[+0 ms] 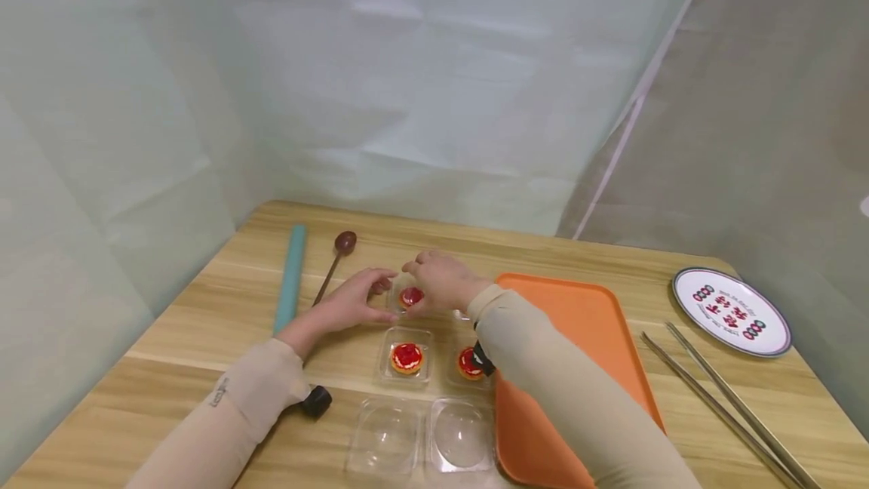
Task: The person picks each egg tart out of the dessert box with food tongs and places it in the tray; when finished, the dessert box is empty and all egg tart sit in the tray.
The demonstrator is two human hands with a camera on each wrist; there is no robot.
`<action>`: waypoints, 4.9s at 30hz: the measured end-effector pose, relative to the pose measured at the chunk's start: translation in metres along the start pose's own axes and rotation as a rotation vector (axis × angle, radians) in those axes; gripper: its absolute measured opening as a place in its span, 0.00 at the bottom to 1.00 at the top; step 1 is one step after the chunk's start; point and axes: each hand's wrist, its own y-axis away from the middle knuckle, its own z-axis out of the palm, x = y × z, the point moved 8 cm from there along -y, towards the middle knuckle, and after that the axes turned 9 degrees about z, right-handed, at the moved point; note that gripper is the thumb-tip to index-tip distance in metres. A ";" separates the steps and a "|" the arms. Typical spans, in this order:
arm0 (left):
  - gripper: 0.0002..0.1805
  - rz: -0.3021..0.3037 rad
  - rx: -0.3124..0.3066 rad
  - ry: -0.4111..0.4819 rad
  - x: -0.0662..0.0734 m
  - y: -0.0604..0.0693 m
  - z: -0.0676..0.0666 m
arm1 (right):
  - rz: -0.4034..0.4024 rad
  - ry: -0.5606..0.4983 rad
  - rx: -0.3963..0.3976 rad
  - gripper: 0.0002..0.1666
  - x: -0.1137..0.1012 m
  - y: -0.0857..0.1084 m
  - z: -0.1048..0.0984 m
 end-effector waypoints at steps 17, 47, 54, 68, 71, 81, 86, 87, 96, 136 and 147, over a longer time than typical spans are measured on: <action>0.45 0.011 -0.011 0.019 0.000 -0.006 0.007 | 0.007 0.029 0.000 0.48 0.002 0.000 0.006; 0.41 0.001 0.020 0.000 -0.004 -0.006 0.008 | -0.022 -0.296 0.099 0.48 0.036 0.010 -0.032; 0.40 0.013 0.030 -0.013 -0.003 -0.006 0.006 | -0.012 -0.405 0.134 0.49 0.051 0.012 -0.040; 0.41 -0.002 0.039 -0.002 -0.005 -0.006 0.007 | 0.020 -0.749 0.155 0.49 0.076 -0.001 -0.024; 0.41 -0.009 0.035 -0.004 -0.005 -0.006 0.008 | 0.032 -0.796 0.134 0.47 0.078 -0.006 -0.017; 0.40 -0.017 0.035 -0.019 -0.002 -0.008 0.009 | 0.116 -0.796 0.094 0.49 0.081 -0.021 0.003; 0.40 0.002 0.033 -0.026 0.000 -0.009 0.009 | 0.164 -0.773 0.062 0.50 0.082 -0.025 0.012; 0.40 0.002 0.033 -0.024 0.000 -0.009 0.009 | 0.172 -0.765 0.059 0.50 0.083 -0.026 0.013; 0.40 -0.028 0.027 -0.004 0.002 -0.008 0.013 | 0.209 -0.649 0.008 0.48 0.085 -0.027 0.023; 0.40 0.009 0.010 -0.011 0.001 -0.012 0.017 | 0.195 -0.580 -0.039 0.47 0.086 -0.011 0.017; 0.43 0.010 0.002 0.014 -0.002 -0.010 0.010 | 0.124 -0.537 0.016 0.46 0.086 0.003 0.007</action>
